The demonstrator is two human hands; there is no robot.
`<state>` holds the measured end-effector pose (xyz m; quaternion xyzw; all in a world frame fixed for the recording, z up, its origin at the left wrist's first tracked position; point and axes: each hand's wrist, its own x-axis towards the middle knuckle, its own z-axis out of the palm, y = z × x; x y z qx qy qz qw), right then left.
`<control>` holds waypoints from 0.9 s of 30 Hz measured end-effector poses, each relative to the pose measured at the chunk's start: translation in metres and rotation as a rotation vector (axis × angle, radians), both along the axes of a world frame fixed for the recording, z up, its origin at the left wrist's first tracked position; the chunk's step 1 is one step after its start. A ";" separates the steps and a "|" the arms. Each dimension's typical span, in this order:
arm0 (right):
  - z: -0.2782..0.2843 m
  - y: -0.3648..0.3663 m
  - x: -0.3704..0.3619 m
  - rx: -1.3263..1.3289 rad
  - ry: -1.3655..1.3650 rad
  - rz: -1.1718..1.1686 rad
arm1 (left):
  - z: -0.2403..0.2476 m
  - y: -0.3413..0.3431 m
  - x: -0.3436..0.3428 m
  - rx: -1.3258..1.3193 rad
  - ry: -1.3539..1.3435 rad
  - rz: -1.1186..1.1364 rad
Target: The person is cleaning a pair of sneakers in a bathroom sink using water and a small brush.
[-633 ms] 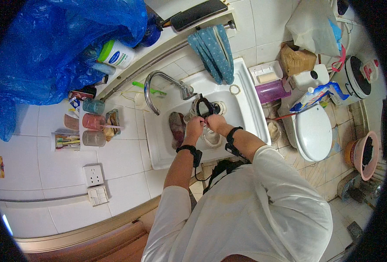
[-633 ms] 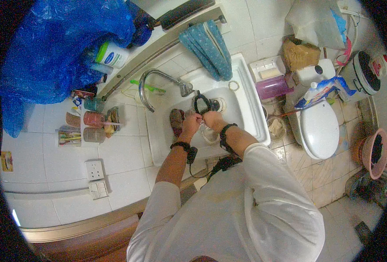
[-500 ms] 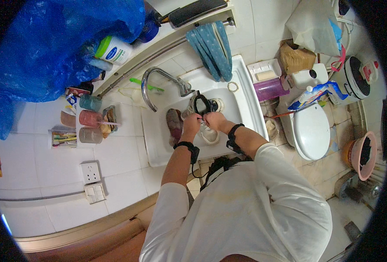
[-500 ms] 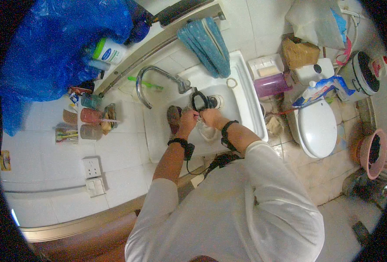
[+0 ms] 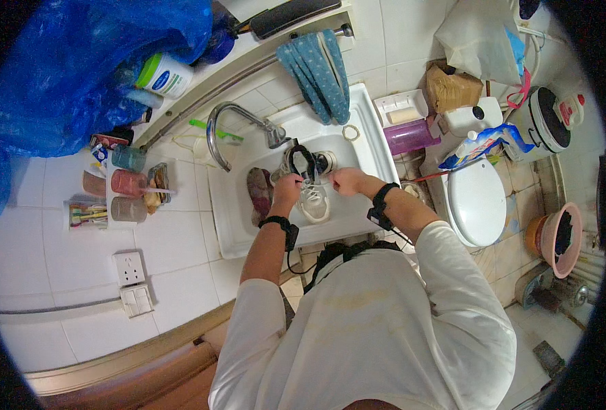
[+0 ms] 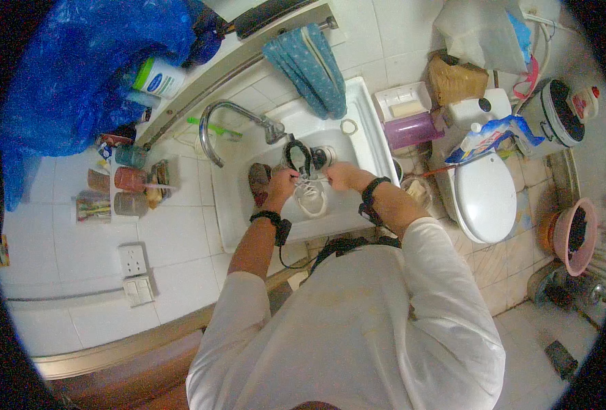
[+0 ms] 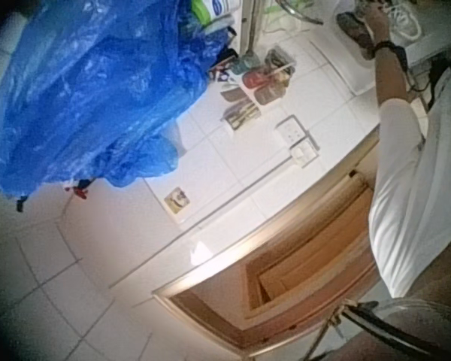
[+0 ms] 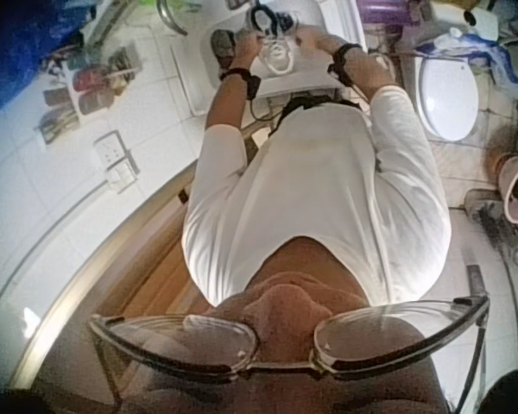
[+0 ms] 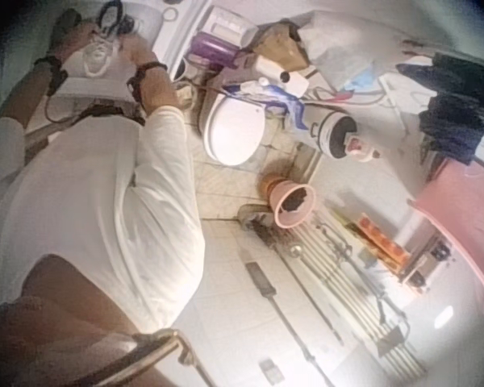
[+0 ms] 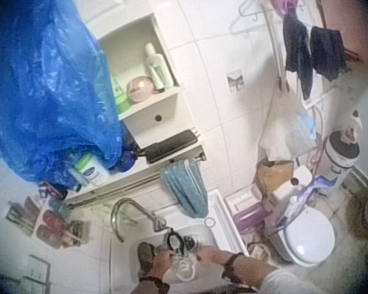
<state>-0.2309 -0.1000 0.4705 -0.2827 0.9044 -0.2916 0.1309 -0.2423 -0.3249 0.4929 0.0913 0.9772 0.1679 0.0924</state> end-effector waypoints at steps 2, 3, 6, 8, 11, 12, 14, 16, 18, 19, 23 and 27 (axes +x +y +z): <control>0.000 0.008 -0.003 0.011 -0.057 0.015 | 0.004 0.003 0.000 0.010 -0.026 0.010; 0.003 0.010 -0.005 0.017 -0.115 0.033 | 0.007 0.004 0.000 0.015 -0.052 0.023; 0.010 0.011 -0.012 0.102 -0.212 0.046 | 0.003 0.003 -0.001 0.015 0.023 -0.019; 0.015 0.010 -0.014 0.156 -0.236 0.054 | 0.002 0.003 -0.001 -0.001 0.007 -0.012; 0.016 0.000 -0.014 0.242 -0.167 0.008 | 0.002 0.004 -0.002 0.003 -0.008 -0.018; 0.015 -0.004 -0.012 0.274 -0.074 -0.043 | 0.002 0.003 -0.002 0.025 -0.007 -0.028; 0.025 -0.018 -0.005 0.140 0.030 -0.113 | 0.004 -0.003 0.003 0.111 -0.008 -0.039; 0.026 -0.033 -0.008 -0.136 0.191 -0.074 | 0.006 -0.010 0.009 0.198 -0.009 -0.043; 0.020 -0.050 -0.007 -0.133 0.188 -0.081 | 0.006 -0.012 0.013 0.358 0.011 -0.036; 0.016 -0.058 -0.006 -0.131 0.185 -0.084 | 0.005 -0.012 0.016 0.360 0.010 -0.037; -0.009 -0.078 -0.012 0.078 -0.001 -0.112 | 0.000 -0.011 0.017 0.376 0.112 0.080; -0.007 -0.086 -0.009 -0.010 -0.016 -0.168 | -0.001 -0.017 0.019 0.329 0.084 -0.017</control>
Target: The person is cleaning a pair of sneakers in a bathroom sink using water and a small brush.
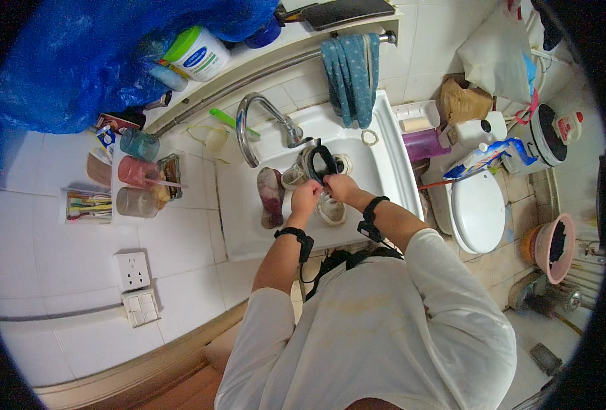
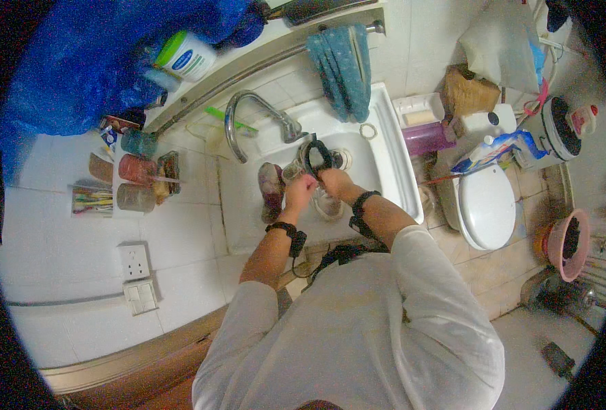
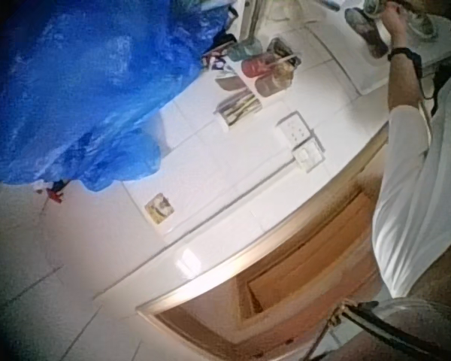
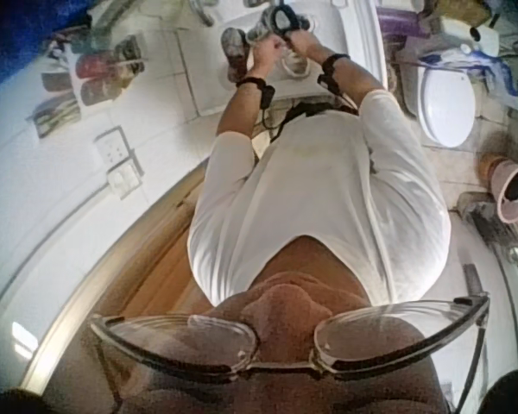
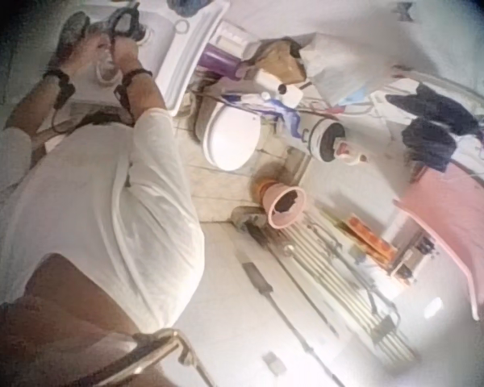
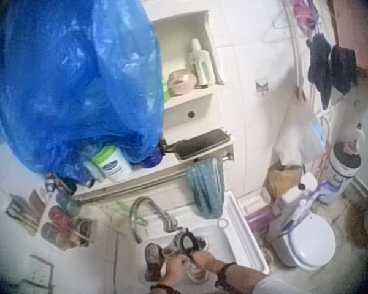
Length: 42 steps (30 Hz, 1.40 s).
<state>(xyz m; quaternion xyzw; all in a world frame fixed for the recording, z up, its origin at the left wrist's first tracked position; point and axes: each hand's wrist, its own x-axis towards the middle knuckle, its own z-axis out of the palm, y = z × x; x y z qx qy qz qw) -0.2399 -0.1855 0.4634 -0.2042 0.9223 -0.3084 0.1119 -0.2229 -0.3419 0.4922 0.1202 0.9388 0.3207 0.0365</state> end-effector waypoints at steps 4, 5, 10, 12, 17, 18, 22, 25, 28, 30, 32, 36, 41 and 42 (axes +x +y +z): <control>0.006 0.002 -0.002 -0.012 -0.036 0.004 | 0.000 -0.001 0.003 -0.078 -0.001 0.062; 0.004 0.004 -0.003 -0.012 0.007 0.012 | -0.002 -0.001 0.003 -0.061 -0.004 0.059; -0.002 0.001 -0.006 -0.025 0.049 0.001 | -0.010 -0.007 0.001 -0.077 0.103 -0.040; 0.001 -0.004 -0.003 -0.073 0.057 -0.066 | -0.009 -0.008 -0.001 -0.119 0.086 -0.053; 0.007 -0.006 -0.002 -0.024 0.042 -0.080 | -0.015 -0.006 0.000 -0.187 0.056 -0.030; 0.008 -0.007 -0.002 -0.010 0.037 -0.072 | -0.018 -0.007 0.000 -0.171 0.078 -0.024; 0.009 -0.010 -0.002 -0.031 0.014 -0.109 | -0.010 -0.013 0.000 -0.153 -0.030 -0.040; 0.013 -0.014 0.000 0.006 0.074 -0.094 | -0.003 -0.021 0.015 -0.131 0.073 -0.013; 0.001 -0.007 -0.001 -0.011 0.036 -0.152 | 0.022 -0.014 0.009 -0.111 0.042 -0.086; 0.004 -0.010 -0.001 0.013 -0.022 -0.182 | 0.018 -0.017 0.001 -0.100 0.110 -0.150; 0.010 -0.012 0.007 0.103 -0.020 -0.280 | 0.014 -0.019 -0.003 -0.076 0.114 -0.191; 0.026 -0.017 0.016 0.136 -0.011 -0.279 | 0.009 -0.022 -0.017 -0.140 0.042 -0.335; 0.022 -0.022 0.016 0.023 0.023 -0.291 | 0.003 -0.026 -0.042 -0.061 -0.012 -0.454; 0.019 -0.022 0.015 0.024 0.024 -0.297 | 0.002 -0.026 -0.045 -0.096 0.039 -0.489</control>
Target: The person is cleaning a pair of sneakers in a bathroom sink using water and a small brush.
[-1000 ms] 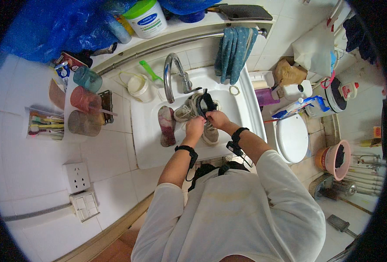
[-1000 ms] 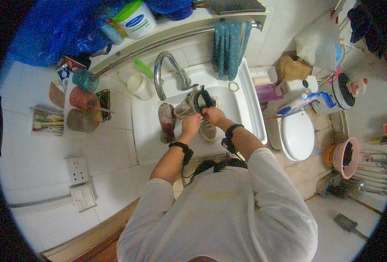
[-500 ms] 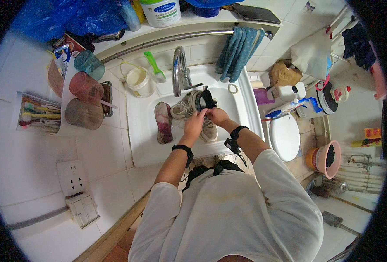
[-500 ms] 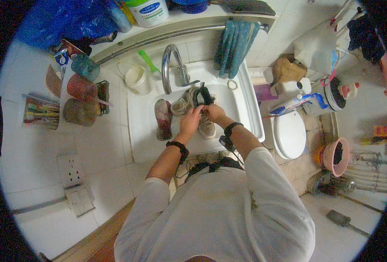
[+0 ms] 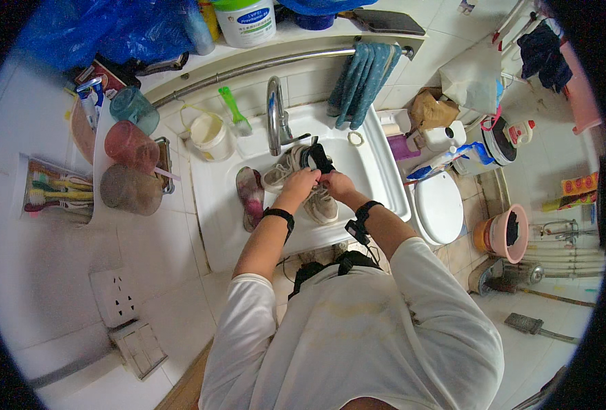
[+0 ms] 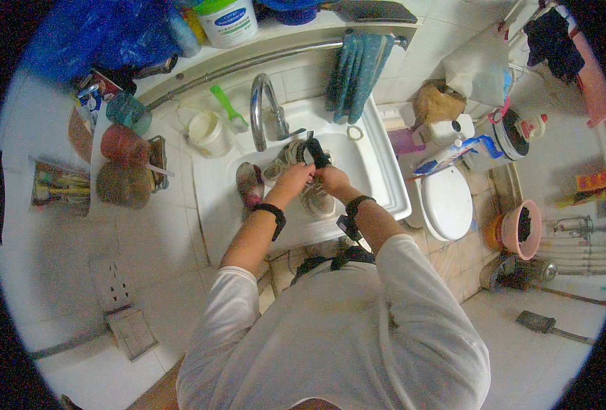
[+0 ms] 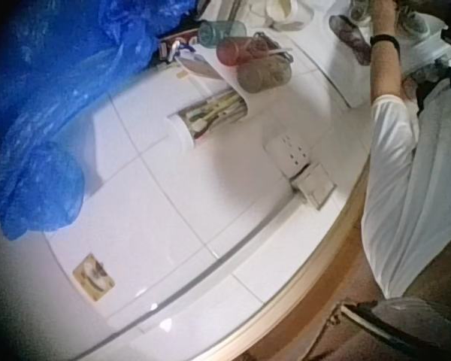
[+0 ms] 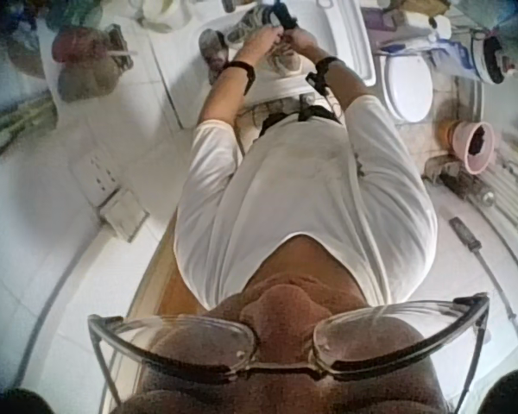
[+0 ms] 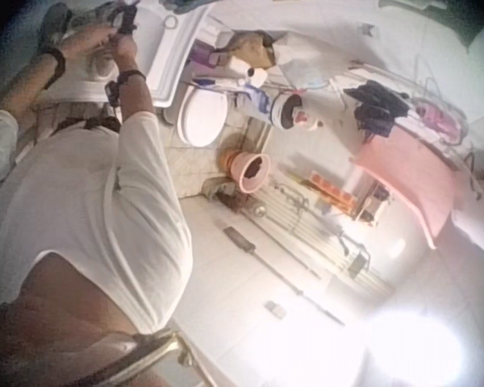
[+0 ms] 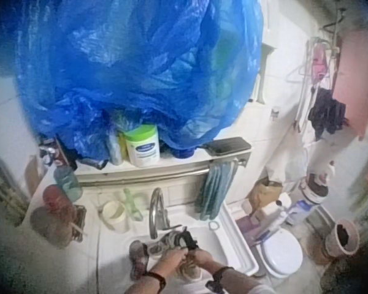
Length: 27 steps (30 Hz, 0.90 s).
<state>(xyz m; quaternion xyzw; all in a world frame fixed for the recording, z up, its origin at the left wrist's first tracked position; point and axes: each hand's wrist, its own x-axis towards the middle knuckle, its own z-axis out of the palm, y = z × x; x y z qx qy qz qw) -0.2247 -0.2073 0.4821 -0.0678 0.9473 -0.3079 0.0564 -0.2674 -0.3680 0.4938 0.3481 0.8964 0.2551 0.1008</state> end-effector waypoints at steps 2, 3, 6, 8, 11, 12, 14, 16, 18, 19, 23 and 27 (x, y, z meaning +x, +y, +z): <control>-0.005 -0.001 -0.001 -0.020 -0.003 -0.025 | -0.002 -0.001 -0.003 -0.001 -0.010 -0.020; -0.007 -0.001 -0.002 -0.019 -0.002 -0.027 | -0.003 -0.002 -0.004 -0.003 -0.021 -0.034; -0.014 0.005 -0.007 -0.005 -0.002 0.021 | -0.002 -0.003 -0.006 0.043 -0.003 -0.072; -0.016 0.005 -0.009 -0.014 0.004 0.070 | -0.002 -0.006 -0.007 0.061 -0.003 -0.080; -0.015 0.004 -0.008 -0.027 0.006 0.060 | -0.002 -0.010 -0.006 0.073 -0.001 -0.081; -0.016 0.005 -0.008 -0.026 0.007 0.055 | -0.001 -0.009 -0.007 0.067 0.000 -0.084; -0.017 0.005 -0.010 -0.019 -0.079 0.040 | -0.002 -0.008 -0.009 0.068 -0.013 -0.102; -0.016 0.004 -0.007 0.032 -0.072 0.045 | -0.005 -0.009 -0.011 0.070 -0.025 -0.117; -0.009 0.003 -0.006 0.082 -0.068 0.055 | -0.007 -0.011 -0.013 0.050 -0.038 -0.115; -0.006 0.003 -0.005 0.018 -0.150 -0.047 | -0.008 -0.014 -0.013 0.051 -0.037 -0.115; 0.002 0.014 0.006 0.163 -0.091 -0.109 | 0.002 -0.016 -0.014 0.061 -0.097 -0.151; 0.020 0.005 0.003 -0.063 0.032 -0.162 | 0.002 -0.015 -0.010 0.072 -0.071 -0.084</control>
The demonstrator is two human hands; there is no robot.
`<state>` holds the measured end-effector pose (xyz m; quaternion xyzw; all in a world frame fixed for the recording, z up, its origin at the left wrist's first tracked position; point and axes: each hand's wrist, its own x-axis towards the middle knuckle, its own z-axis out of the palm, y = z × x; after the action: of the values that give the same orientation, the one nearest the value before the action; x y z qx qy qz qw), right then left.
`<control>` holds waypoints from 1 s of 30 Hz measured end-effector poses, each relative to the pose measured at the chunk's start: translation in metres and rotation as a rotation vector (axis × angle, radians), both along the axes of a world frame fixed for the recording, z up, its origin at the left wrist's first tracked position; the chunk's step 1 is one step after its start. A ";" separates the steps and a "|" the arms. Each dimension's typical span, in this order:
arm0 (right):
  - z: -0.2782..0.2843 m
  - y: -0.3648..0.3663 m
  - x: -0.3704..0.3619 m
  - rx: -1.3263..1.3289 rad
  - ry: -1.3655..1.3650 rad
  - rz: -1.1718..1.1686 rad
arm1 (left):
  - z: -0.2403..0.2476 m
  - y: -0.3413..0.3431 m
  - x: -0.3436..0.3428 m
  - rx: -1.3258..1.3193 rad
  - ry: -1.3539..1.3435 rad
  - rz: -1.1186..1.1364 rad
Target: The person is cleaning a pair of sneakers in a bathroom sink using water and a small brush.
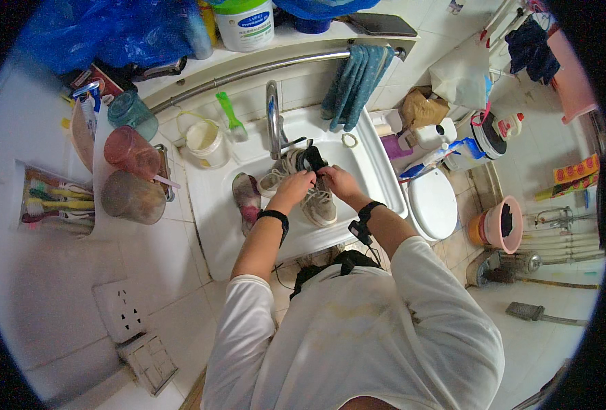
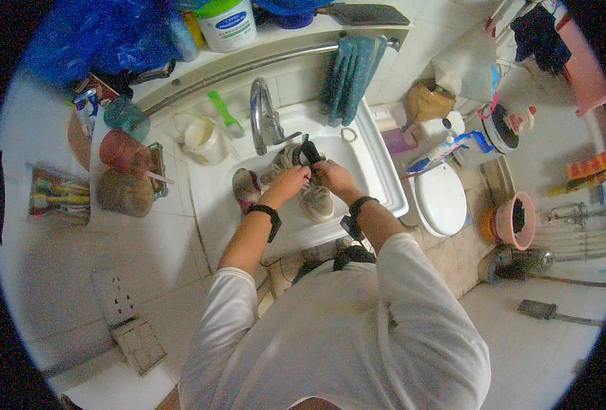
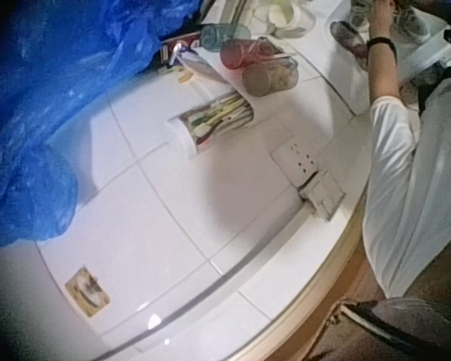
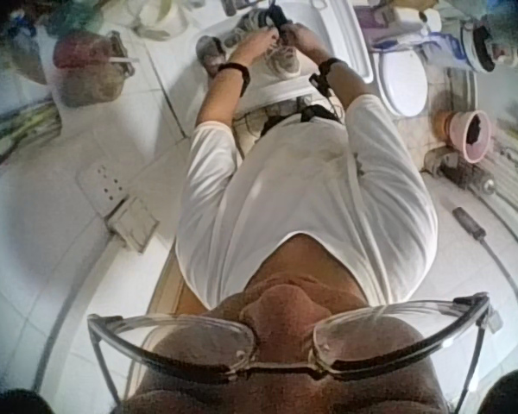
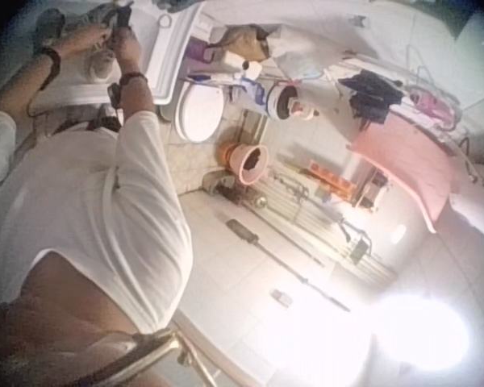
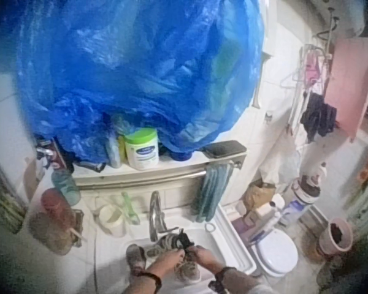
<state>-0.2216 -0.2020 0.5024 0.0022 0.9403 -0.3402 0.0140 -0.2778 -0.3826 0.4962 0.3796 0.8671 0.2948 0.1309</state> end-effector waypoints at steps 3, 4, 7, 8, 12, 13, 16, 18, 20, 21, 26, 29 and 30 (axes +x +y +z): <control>0.007 0.008 0.000 0.021 0.153 0.058 | -0.003 0.002 0.010 0.021 0.034 0.053; 0.010 0.015 0.003 0.028 0.132 0.016 | -0.004 0.002 0.013 0.021 0.032 0.047; -0.004 0.048 0.012 0.212 -0.073 -0.406 | -0.011 0.002 0.018 0.009 0.054 0.121; -0.008 0.051 0.014 0.251 -0.156 -0.464 | -0.015 0.002 0.023 0.032 0.094 0.192; -0.021 0.061 0.028 0.380 -0.268 -0.403 | -0.013 0.010 0.040 0.096 0.131 0.250; -0.026 0.055 0.025 0.374 -0.311 -0.267 | -0.008 0.014 0.043 0.095 0.131 0.241; -0.022 0.046 0.028 0.358 -0.210 -0.202 | 0.012 0.027 0.055 -0.113 0.159 0.170; -0.017 0.032 0.023 0.186 -0.075 0.028 | 0.003 0.030 0.057 -0.156 0.185 0.190; -0.016 0.023 0.021 0.190 -0.155 0.097 | -0.002 0.035 0.058 -0.197 0.213 0.207; -0.017 0.022 0.020 0.209 -0.160 0.081 | -0.001 0.037 0.058 -0.263 0.206 0.192; -0.021 0.006 0.021 0.391 -0.145 0.092 | 0.002 0.047 0.066 -0.372 0.255 0.207; -0.029 0.003 0.020 0.532 -0.006 0.166 | 0.003 0.050 0.066 -0.414 0.239 0.208; -0.027 0.001 0.020 0.532 -0.021 0.194 | 0.000 0.048 0.066 -0.429 0.267 0.191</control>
<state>-0.2020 -0.2006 0.4752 -0.0808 0.9921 -0.0785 0.0552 -0.2118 -0.3342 0.4960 0.2952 0.9512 0.0628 0.0645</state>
